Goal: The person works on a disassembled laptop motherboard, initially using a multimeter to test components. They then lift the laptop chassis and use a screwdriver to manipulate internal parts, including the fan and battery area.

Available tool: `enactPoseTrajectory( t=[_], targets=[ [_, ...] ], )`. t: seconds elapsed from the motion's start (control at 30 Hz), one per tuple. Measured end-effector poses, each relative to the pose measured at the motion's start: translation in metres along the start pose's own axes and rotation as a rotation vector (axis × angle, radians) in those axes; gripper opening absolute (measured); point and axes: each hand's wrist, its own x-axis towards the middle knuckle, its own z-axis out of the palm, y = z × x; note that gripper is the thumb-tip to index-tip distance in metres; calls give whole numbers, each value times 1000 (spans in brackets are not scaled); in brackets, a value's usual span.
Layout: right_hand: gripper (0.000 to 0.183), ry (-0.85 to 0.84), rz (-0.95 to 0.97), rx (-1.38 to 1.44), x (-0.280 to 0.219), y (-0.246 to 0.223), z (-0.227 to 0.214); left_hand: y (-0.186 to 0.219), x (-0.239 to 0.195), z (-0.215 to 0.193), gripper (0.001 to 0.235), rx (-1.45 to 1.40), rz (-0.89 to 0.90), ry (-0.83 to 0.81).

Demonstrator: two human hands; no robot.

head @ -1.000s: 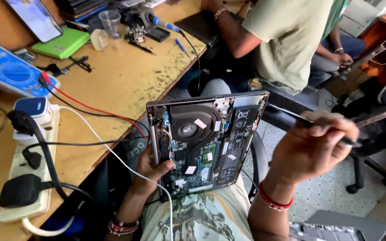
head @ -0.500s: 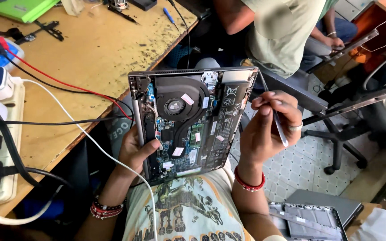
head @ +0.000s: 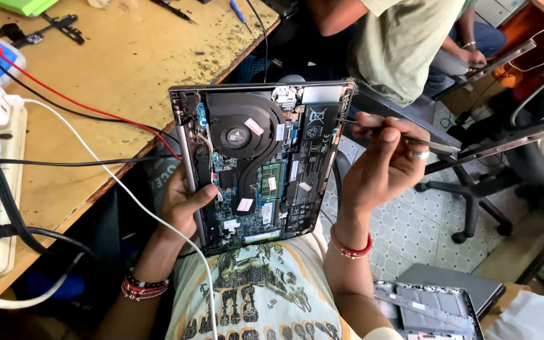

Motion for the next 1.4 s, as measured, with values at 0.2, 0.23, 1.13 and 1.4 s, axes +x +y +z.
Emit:
enactPoseTrajectory(
  t=[0.2,0.23,1.13,1.4],
  targets=[
    [22,-83,61,0,-2,-5,15,-5,-2,-4,29,-26,-24,21],
    [21,-114,78,15,-2,-6,15,-5,-3,-4,29,-42,-31,12],
    [22,-187,23,42,-12,-12,23,-10,-2,-19,42,-175,-21,-26],
    [23,-195,17,40,-13,-8,18,-11,-3,-20,42,-174,-24,-35]
  ],
)
